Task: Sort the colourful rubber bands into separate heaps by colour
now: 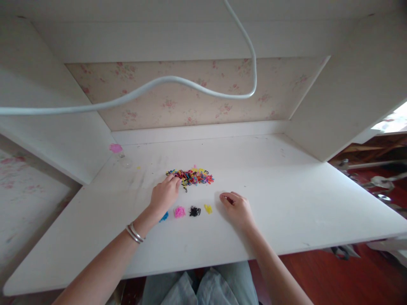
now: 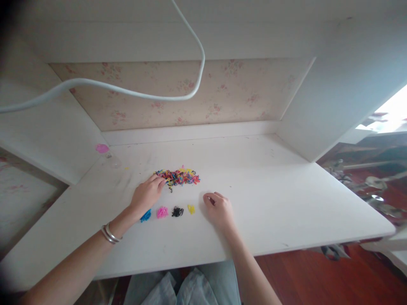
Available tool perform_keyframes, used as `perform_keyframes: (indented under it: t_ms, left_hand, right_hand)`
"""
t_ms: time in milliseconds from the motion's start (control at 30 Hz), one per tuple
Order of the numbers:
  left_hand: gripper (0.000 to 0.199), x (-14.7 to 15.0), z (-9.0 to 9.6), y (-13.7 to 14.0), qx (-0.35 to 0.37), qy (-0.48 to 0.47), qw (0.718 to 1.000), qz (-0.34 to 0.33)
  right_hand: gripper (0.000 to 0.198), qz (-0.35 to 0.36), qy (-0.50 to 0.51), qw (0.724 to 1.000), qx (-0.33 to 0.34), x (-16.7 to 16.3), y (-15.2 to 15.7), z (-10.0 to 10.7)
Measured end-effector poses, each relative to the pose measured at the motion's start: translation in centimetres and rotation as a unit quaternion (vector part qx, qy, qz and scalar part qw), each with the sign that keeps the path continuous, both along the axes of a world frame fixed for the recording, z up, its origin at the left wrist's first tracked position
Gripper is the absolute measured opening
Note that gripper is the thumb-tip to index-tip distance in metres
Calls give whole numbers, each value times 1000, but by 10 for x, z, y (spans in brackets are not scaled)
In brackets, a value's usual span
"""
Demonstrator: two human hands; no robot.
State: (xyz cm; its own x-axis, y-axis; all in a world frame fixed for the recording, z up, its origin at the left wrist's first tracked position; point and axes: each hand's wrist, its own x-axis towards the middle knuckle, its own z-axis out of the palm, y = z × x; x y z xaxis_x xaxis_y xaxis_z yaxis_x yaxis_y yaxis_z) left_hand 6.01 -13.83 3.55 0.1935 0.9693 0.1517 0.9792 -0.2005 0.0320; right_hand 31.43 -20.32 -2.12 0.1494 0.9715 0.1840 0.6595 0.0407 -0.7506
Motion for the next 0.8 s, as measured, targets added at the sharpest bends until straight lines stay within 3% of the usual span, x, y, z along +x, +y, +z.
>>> perform_keyframes:
  t_ms: [200, 367, 500, 800]
  left_hand:
    - [42, 13, 13, -17, 5, -1, 1000, -13]
    - [42, 38, 20, -50, -51, -13, 992, -112]
    - [36, 54, 16, -61, -114, -5, 977, -179]
    - [32, 64, 8, -69, -111, 42, 978, -169]
  right_hand:
    - [28, -2, 4, 1000, -2, 0, -1, 1]
    - [29, -3, 4, 1000, -12, -1, -2, 3]
    - [30, 2, 2, 1000, -5, -2, -2, 4]
    - [28, 4, 0, 1000, 8, -2, -2, 1]
